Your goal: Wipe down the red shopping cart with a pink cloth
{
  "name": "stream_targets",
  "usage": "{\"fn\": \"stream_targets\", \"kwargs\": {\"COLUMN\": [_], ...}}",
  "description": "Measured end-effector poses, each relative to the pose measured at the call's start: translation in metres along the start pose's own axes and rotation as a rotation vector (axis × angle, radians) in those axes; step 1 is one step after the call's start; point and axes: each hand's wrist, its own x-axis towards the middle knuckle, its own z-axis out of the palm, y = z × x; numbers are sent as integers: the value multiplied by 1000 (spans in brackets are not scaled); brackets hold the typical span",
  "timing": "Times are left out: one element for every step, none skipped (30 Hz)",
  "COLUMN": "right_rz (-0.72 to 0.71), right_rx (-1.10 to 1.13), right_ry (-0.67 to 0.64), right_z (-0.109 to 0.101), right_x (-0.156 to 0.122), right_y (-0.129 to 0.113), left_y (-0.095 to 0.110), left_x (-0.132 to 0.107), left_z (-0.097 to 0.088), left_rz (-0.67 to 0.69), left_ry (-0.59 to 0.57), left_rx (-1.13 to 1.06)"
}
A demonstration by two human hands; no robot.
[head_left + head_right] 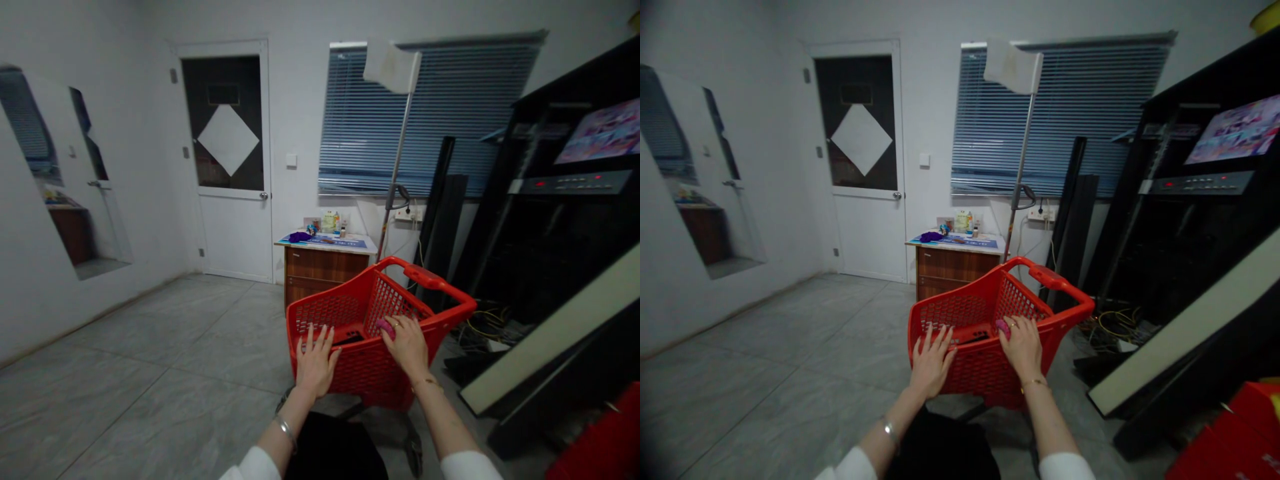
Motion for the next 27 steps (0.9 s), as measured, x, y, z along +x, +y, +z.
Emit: {"fn": "stream_targets", "kwargs": {"right_rz": [-7, -23, -23, -20, -12, -3, 3, 5, 3, -1, -7, -10, -11, -11, -11, -14, -16, -20, -24, -27, -30, -30, -28, -22, -14, -4, 5], "right_rx": [23, 55, 80, 99, 111, 120, 129, 136, 144, 150, 156, 160, 161, 162, 163, 164, 167, 171, 177, 185, 194, 205, 216, 226, 234, 240, 242], "right_ry": [0, -8, -9, -7, -1, 7, 14, 20, 25, 28, 29, 30, 29, 28, 27, 24, 22, 19, 16, 14, 10, 4, -5, -18, -31, -44, -53], "right_z": [4, 8, 12, 15, 18, 20, 22, 22, 23, 22, 22, 22, 22, 22, 22, 23, 23, 23, 22, 22, 21, 20, 19, 18, 18, 18, 18], "right_x": [-4, -9, -14, -18, -22, -25, -27, -28, -29, -29, -29, -29, -28, -28, -28, -28, -28, -28, -28, -27, -26, -25, -23, -21, -18, -16, -15], "right_y": [-17, -35, -53, -69, -82, -91, -97, -100, -101, -99, -97, -95, -93, -92, -91, -91, -91, -91, -91, -90, -88, -86, -83, -80, -76, -73, -70], "left_y": [0, 1, 0, 0, -1, -2, -4, -7, -11, -16, -21, -27, -33, -38, -43, -46, -48, -49, -48, -47, -44, -41, -37, -33, -28, -23, -17], "left_x": [0, 0, 0, 0, 1, 2, 3, 5, 7, 10, 13, 15, 17, 18, 18, 18, 17, 16, 14, 13, 11, 9, 8, 6, 5, 4, 4], "left_z": [1, 2, 3, 4, 4, 4, 3, 2, -1, -3, -6, -9, -12, -14, -15, -16, -16, -15, -14, -13, -12, -12, -11, -11, -11, -11, -11], "left_rz": [-1, -2, -3, -5, -4, -2, 4, 11, 18, 22, 19, 8, -2, -3, -5, -4, -4, -5, -8, -12, -16, -18, -23, -28, -36, -49, -63], "left_ry": [-4, -8, -11, -16, -25, -39, -56, -72, -84, -91, -90, -88, -99, -129, -159, -187, -211, -229, -242, -250, -253, -253, -249, -242, -235, -230, -229], "left_rx": [6, 12, 18, 24, 27, 29, 30, 32, 34, 39, 46, 55, 63, 67, 68, 63, 57, 52, 47, 45, 43, 41, 37, 32, 24, 15, 3]}}
